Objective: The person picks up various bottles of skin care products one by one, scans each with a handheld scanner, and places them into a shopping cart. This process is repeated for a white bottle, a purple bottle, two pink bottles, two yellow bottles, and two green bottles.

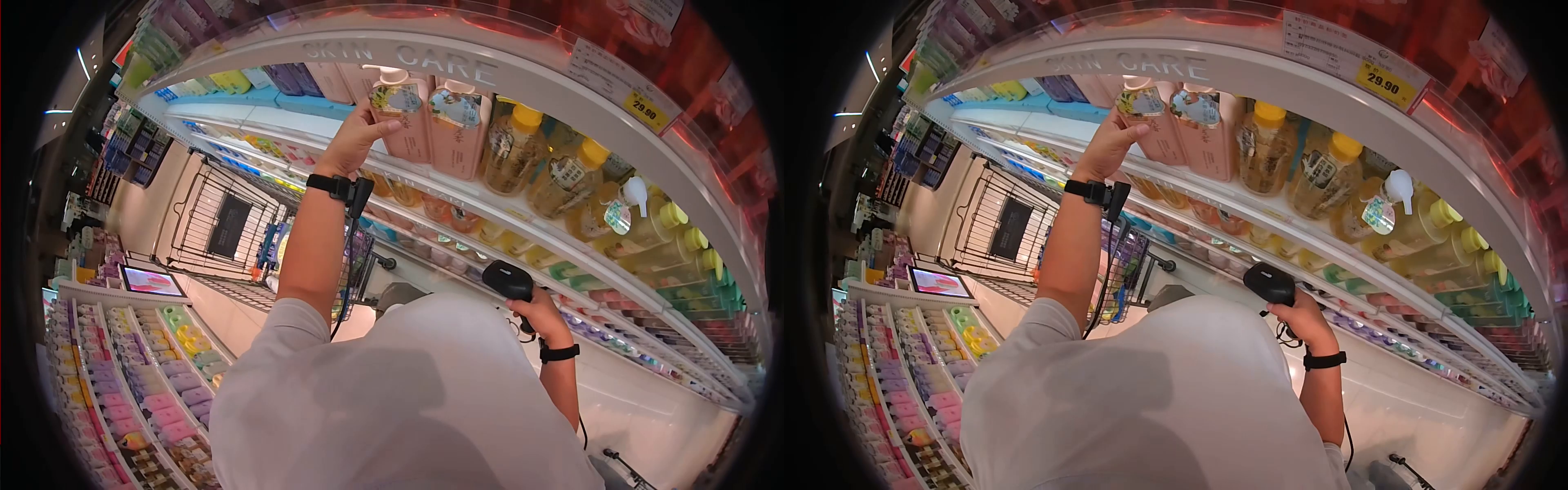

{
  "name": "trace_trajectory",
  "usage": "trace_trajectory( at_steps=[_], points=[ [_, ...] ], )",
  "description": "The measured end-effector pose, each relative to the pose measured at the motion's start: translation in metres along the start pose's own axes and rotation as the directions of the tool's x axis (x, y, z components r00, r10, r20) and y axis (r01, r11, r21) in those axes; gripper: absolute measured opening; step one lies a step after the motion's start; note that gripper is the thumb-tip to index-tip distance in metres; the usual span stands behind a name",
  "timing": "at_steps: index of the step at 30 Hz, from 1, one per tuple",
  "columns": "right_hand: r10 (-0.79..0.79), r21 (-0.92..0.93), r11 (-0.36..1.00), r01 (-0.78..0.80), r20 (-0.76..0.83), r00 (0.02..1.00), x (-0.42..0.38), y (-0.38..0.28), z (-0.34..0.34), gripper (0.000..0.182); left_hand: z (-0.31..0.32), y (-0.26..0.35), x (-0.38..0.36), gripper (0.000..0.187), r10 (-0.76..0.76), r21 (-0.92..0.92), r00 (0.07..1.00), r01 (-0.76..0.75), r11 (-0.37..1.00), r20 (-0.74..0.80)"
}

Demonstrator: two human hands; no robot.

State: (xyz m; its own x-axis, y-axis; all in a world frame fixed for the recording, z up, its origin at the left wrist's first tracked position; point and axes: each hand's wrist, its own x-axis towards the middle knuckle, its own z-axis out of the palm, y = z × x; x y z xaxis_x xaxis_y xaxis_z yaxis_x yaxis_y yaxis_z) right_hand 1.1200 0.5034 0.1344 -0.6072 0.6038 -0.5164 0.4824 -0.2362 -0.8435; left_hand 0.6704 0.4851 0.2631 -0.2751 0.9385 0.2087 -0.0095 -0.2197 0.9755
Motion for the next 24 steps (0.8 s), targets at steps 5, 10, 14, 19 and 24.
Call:
trace_trajectory(
  at_steps=[5, 10, 14, 19, 24],
  points=[
    [0.002, -0.019, 1.0, -0.003, -0.015, 1.0, -0.003, -0.004, -0.001, 0.039, 0.0, -0.01, -0.01, 0.054, 0.17, -0.182, 0.983, -0.18, 0.967, -0.067],
    [0.0, -0.036, 0.999, 0.0, 0.006, 1.0, -0.007, -0.015, -0.001, 0.033, -0.018, -0.001, -0.033, 0.056, 0.31, -0.364, 0.941, -0.338, 0.868, -0.135],
    [0.035, -0.048, 0.998, -0.034, 0.021, 0.999, -0.012, -0.034, 0.001, 0.032, -0.025, 0.012, -0.067, 0.057, 0.343, -0.54, 0.891, -0.453, 0.709, -0.297],
    [-0.099, 0.063, 0.994, 0.093, 0.093, 0.991, -0.01, -0.05, 0.004, 0.032, -0.022, 0.01, -0.107, 0.063, 0.084, -0.677, 0.856, -0.46, 0.574, -0.51],
    [-0.137, 0.089, 0.988, 0.123, 0.168, 0.976, -0.01, -0.077, 0.006, 0.045, 0.011, -0.012, -0.142, 0.091, 0.006, -0.774, 0.902, -0.374, 0.511, -0.432]
  ],
)
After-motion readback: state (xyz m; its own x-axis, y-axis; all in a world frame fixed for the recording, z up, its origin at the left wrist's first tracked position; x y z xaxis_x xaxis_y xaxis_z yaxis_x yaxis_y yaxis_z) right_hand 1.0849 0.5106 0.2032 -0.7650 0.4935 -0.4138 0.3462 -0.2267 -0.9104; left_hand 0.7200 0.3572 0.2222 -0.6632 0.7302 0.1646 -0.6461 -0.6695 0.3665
